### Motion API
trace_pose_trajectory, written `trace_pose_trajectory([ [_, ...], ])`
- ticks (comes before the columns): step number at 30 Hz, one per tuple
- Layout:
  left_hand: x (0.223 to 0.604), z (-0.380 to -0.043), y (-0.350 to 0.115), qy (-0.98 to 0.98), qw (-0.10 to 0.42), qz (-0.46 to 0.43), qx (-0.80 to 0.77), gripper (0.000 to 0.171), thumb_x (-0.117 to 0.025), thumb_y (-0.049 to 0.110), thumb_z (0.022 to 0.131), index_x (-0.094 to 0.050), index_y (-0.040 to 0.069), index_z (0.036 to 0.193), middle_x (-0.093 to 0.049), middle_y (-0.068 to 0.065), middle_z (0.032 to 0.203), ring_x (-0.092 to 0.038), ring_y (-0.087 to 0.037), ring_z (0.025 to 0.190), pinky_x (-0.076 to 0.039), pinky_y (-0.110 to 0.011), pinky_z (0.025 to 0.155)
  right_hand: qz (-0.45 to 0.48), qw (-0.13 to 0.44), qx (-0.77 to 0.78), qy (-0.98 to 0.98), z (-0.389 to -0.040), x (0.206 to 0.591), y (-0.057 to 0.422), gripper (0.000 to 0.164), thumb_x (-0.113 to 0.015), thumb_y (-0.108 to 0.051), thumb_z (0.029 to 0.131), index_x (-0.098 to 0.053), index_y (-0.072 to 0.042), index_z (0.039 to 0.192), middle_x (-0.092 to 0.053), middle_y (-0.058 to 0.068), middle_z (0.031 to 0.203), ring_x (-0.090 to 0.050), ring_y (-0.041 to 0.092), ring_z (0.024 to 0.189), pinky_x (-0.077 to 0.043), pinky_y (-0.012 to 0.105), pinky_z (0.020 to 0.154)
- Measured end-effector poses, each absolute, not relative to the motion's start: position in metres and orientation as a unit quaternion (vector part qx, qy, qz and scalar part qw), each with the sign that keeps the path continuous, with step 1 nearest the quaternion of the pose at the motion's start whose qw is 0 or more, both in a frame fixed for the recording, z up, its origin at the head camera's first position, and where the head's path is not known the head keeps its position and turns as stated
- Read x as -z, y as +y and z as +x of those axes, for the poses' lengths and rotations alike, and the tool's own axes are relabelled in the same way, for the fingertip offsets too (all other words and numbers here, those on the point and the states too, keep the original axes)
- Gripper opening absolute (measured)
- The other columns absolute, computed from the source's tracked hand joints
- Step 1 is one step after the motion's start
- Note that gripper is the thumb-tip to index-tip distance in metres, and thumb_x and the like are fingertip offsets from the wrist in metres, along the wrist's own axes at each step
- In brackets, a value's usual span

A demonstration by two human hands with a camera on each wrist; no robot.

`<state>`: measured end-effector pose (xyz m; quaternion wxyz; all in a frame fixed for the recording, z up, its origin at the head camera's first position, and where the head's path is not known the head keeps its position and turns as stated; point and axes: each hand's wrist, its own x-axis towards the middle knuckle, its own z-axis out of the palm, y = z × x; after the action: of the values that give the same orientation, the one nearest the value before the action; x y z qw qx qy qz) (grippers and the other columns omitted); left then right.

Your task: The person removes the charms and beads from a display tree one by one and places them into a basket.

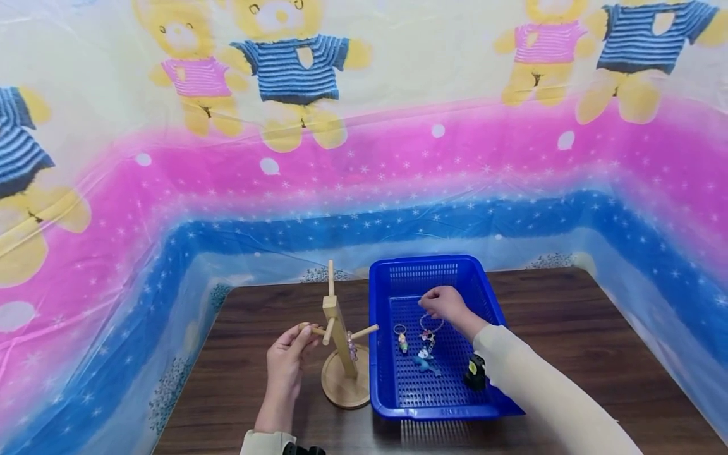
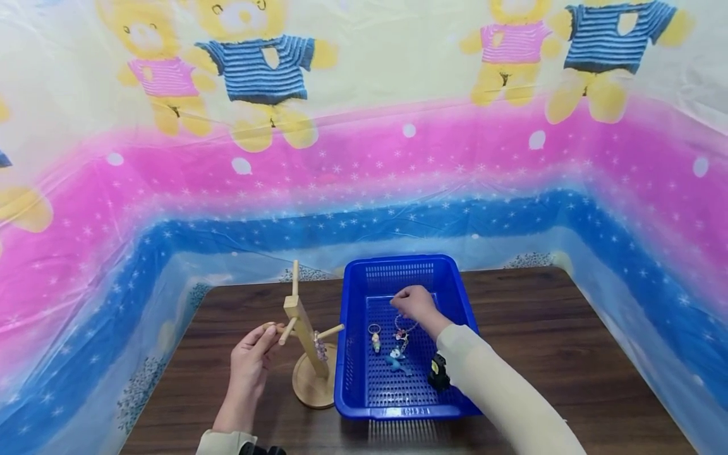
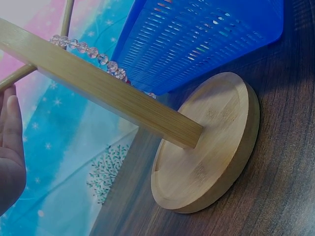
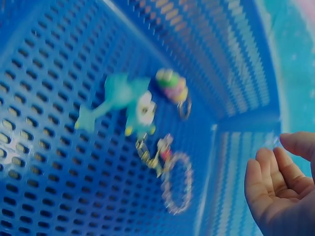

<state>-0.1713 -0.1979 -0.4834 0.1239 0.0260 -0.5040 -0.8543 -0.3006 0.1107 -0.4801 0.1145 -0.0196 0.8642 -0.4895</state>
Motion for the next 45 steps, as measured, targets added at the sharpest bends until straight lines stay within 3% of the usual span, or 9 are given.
trace_pose_trajectory([
  [6, 0.484, -0.172, -0.199, -0.499, 0.124, 0.015, 0.858, 0.026, -0.061, -0.001, 0.1, -0.076, 0.017, 0.089, -0.08, 0.006, 0.089, -0.076, -0.001, 0.082, -0.063, -0.013, 0.075, -0.058, 0.136, 0.491, 0.859, -0.284, 0.463, 0.095, 0.023, -0.065, -0.014, 0.1, -0.071, 0.002, 0.115, -0.072, 0.023, 0.114, -0.07, 0.039, 0.105, -0.064, 0.046, 0.091],
  [13, 0.484, -0.173, -0.199, -0.497, 0.126, 0.009, 0.858, 0.026, -0.061, -0.001, 0.1, -0.076, 0.018, 0.089, -0.081, 0.006, 0.089, -0.076, -0.001, 0.082, -0.063, -0.013, 0.075, -0.09, 0.144, 0.498, 0.85, -0.265, 0.452, 0.085, 0.018, -0.067, -0.015, 0.099, -0.073, -0.001, 0.109, -0.073, 0.014, 0.1, -0.069, 0.018, 0.083, -0.064, 0.033, 0.074],
  [20, 0.485, -0.172, -0.199, -0.501, 0.126, 0.019, 0.856, 0.027, -0.061, -0.001, 0.1, -0.076, 0.018, 0.088, -0.08, 0.007, 0.088, -0.075, 0.0, 0.081, -0.063, -0.013, 0.075, -0.141, 0.167, 0.519, 0.827, -0.249, 0.449, 0.078, 0.021, -0.068, -0.015, 0.098, -0.072, -0.001, 0.113, -0.074, 0.013, 0.102, -0.07, 0.018, 0.088, -0.067, 0.036, 0.081],
  [28, 0.485, -0.173, -0.199, -0.5, 0.125, 0.011, 0.857, 0.028, -0.06, -0.001, 0.101, -0.076, 0.018, 0.089, -0.08, 0.007, 0.088, -0.076, 0.0, 0.081, -0.063, -0.014, 0.076, -0.204, 0.186, 0.537, 0.797, -0.239, 0.444, 0.068, 0.028, -0.07, -0.015, 0.097, -0.07, 0.003, 0.118, -0.075, 0.016, 0.101, -0.065, 0.009, 0.077, -0.061, 0.026, 0.071],
  [37, 0.484, -0.173, -0.198, -0.497, 0.119, 0.018, 0.859, 0.028, -0.06, -0.001, 0.101, -0.076, 0.019, 0.088, -0.08, 0.007, 0.088, -0.076, 0.0, 0.081, -0.063, -0.013, 0.075, -0.206, 0.189, 0.567, 0.775, -0.24, 0.449, 0.061, 0.024, -0.067, -0.012, 0.098, -0.07, 0.005, 0.115, -0.071, 0.03, 0.105, -0.067, 0.012, 0.081, -0.062, 0.024, 0.073],
  [45, 0.485, -0.177, -0.198, -0.497, 0.115, 0.03, 0.86, 0.026, -0.062, 0.001, 0.101, -0.076, 0.018, 0.088, -0.08, 0.007, 0.086, -0.076, -0.001, 0.08, -0.062, -0.011, 0.073, -0.213, 0.182, 0.56, 0.78, -0.24, 0.451, 0.059, 0.017, -0.068, -0.01, 0.097, -0.074, 0.002, 0.108, -0.073, 0.028, 0.101, -0.07, 0.016, 0.083, -0.065, 0.029, 0.076],
])
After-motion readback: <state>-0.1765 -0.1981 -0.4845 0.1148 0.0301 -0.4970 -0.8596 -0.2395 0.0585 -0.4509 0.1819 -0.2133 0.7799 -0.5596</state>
